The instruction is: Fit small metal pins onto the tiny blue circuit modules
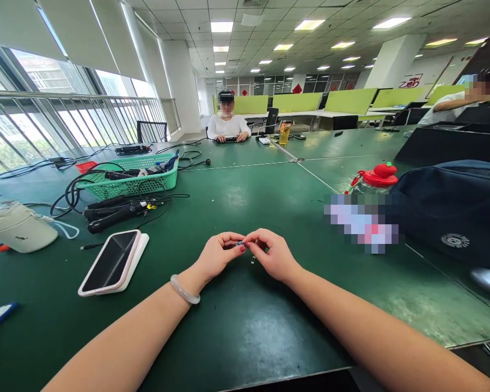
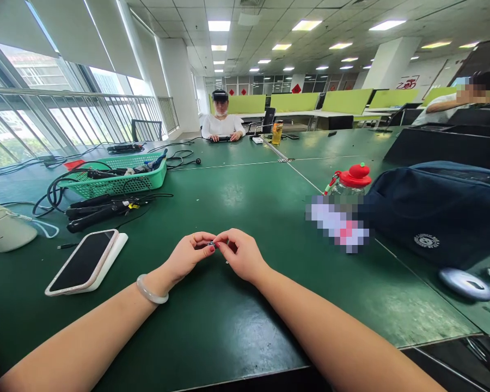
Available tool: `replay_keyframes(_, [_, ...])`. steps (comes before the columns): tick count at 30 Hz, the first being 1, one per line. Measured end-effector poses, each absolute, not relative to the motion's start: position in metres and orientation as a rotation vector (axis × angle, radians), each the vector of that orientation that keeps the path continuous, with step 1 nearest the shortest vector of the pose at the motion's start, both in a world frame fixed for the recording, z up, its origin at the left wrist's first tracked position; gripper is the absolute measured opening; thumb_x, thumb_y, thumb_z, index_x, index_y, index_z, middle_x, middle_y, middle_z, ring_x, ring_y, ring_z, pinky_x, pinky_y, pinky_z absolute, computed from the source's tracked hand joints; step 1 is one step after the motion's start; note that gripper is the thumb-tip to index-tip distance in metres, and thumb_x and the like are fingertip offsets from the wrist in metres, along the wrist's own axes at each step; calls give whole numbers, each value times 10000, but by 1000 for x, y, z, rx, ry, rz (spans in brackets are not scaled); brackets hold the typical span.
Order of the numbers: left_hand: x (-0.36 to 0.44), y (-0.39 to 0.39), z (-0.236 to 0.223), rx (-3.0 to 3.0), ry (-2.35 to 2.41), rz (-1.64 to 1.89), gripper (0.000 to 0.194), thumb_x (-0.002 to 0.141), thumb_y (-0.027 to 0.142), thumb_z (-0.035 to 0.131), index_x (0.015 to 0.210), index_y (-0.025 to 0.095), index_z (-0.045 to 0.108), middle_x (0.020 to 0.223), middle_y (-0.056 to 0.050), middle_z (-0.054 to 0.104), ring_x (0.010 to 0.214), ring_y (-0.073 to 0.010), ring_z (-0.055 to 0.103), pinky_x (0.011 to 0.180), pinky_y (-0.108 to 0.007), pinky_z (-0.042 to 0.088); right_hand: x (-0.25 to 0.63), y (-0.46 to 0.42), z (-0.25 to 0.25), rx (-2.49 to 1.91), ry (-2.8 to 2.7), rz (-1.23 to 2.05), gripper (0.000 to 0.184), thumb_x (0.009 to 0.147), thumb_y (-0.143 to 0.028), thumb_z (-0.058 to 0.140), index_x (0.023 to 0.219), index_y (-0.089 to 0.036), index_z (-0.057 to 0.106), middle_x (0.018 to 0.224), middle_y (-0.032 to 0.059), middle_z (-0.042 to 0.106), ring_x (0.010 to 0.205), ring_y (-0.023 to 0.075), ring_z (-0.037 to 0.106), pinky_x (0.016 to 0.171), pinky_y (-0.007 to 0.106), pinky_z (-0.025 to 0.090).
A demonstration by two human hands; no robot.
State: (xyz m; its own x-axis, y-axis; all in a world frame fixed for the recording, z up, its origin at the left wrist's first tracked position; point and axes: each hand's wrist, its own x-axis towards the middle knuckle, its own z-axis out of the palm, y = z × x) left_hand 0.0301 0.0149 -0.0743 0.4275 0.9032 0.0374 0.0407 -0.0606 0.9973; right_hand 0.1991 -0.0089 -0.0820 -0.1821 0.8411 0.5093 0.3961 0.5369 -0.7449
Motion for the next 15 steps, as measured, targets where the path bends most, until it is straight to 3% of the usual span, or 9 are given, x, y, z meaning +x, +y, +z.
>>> replay_keyframes(15, [30, 11, -71, 1350, 802, 875, 375, 605, 367, 762, 868, 136, 626, 888, -59, 649, 818, -142, 585, 834, -285, 444, 204, -17, -76, -899, -1971, 400, 124, 868, -206, 433, 867, -195, 557, 781, 26, 583, 685, 125, 527, 658, 246, 440])
